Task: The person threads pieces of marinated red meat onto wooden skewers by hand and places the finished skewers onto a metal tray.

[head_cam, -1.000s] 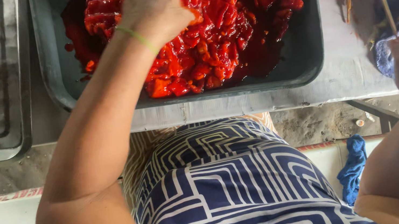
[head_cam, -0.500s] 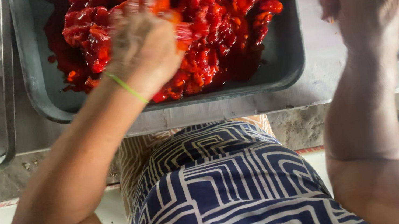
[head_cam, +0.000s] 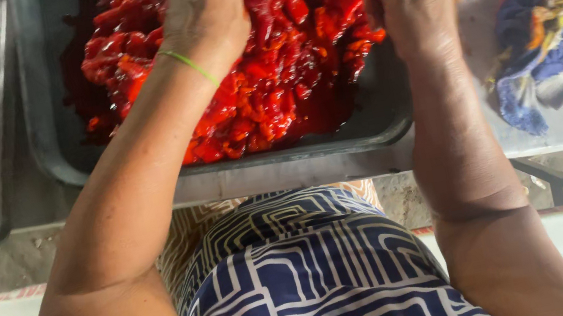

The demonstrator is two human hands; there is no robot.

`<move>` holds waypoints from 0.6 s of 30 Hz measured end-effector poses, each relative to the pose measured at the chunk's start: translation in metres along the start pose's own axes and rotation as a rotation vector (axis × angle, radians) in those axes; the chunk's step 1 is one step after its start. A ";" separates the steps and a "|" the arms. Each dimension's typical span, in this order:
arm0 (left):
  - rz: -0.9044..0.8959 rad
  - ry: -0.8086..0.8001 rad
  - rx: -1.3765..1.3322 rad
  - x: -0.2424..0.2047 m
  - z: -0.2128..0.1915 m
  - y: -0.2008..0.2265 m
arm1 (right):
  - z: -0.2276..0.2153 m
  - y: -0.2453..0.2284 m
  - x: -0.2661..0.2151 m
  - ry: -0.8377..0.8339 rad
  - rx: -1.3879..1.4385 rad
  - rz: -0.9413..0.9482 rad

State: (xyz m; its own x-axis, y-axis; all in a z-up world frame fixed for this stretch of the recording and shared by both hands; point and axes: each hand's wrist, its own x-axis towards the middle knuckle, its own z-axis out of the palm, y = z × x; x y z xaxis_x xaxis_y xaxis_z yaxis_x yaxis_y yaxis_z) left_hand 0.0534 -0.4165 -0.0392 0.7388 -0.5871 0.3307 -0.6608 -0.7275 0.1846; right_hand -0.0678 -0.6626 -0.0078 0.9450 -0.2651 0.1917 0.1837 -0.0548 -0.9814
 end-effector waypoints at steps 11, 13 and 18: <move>-0.168 0.216 -1.177 -0.016 -0.051 -0.016 | 0.025 -0.032 -0.004 0.010 0.378 0.185; -0.136 0.260 -1.262 -0.021 -0.062 -0.014 | 0.028 -0.031 -0.007 -0.038 0.360 0.215; -0.058 0.310 -1.645 -0.026 -0.082 -0.006 | 0.032 -0.025 -0.014 -0.183 0.257 0.237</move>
State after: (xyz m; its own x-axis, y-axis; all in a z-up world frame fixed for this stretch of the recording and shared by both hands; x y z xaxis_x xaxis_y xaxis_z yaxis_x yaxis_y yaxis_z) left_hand 0.0270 -0.3681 0.0272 0.8461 -0.3408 0.4097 -0.2090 0.4950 0.8434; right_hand -0.0769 -0.6272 0.0135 0.9977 -0.0646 -0.0214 -0.0056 0.2361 -0.9717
